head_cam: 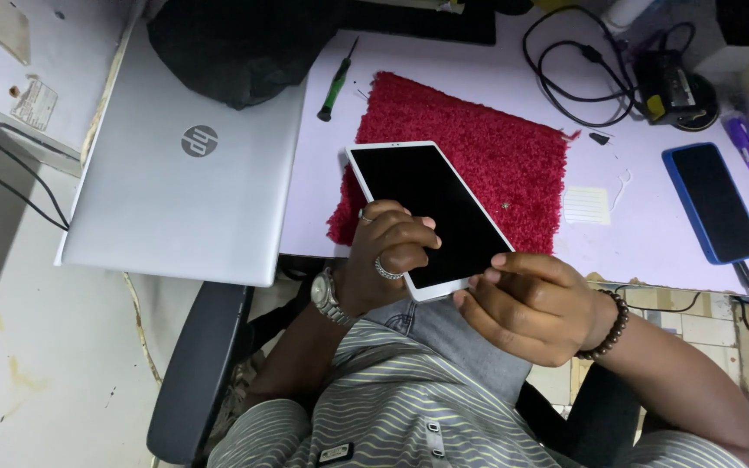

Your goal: Using a thin metal prying tool to separate the back cover of a tablet from its body at a repair workstation.

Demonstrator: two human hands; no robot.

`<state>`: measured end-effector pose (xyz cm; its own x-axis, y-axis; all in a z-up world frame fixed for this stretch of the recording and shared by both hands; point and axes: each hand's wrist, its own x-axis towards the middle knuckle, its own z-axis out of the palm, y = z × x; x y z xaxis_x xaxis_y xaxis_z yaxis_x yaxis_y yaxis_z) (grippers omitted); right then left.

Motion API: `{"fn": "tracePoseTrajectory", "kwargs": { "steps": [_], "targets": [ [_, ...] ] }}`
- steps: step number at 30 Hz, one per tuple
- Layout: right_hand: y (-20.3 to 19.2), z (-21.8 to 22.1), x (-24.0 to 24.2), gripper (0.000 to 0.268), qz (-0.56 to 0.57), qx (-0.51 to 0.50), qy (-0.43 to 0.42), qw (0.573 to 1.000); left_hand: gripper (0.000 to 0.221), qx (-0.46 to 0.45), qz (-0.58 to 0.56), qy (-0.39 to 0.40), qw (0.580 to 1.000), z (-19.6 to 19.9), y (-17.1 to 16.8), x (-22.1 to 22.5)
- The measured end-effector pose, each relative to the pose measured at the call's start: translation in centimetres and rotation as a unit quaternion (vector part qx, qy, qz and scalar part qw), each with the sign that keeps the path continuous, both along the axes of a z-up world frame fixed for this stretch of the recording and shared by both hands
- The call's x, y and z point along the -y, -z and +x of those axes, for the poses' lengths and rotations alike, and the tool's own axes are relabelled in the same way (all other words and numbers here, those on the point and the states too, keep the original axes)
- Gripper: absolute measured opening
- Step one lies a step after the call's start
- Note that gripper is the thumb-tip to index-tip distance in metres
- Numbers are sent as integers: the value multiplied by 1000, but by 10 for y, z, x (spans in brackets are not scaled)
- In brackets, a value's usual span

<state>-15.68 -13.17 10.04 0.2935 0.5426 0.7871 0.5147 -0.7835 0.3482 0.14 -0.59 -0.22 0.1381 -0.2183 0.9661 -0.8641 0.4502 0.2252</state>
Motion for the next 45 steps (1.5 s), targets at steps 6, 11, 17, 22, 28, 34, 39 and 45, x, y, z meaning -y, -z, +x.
{"fn": "tracePoseTrajectory", "kwargs": {
  "steps": [6, 11, 17, 22, 28, 34, 39, 45],
  "targets": [
    [6, -22, -9, 13, 13, -52, 58, 997, 18, -4, 25, -10, 1000, -3, -3, -2],
    [3, -30, -14, 18, -26, -73, 99, 992, 20, 14, 59, -7, 998, -5, -8, -2],
    [4, -31, -14, 14, 20, -95, 95, 991, 22, 14, 58, -5, 998, -5, -4, -1],
    [1, -28, -18, 8, 51, -109, 88, 989, 18, 10, 59, -14, 998, -5, -4, -1],
    [0, -25, -22, 8, 66, -120, 77, 988, 17, 15, 68, -12, 998, -5, -4, -1],
    [-22, -24, -34, 7, 45, -131, 97, 986, 17, 19, 74, -10, 997, -5, -6, -4],
    [-31, -21, -35, 4, 13, -126, 105, 986, 23, 19, 74, -9, 997, -6, -6, -3],
    [-29, -13, -11, 12, -134, -42, 72, 987, 21, 22, 83, 15, 996, -7, -4, -2]
  ]
}}
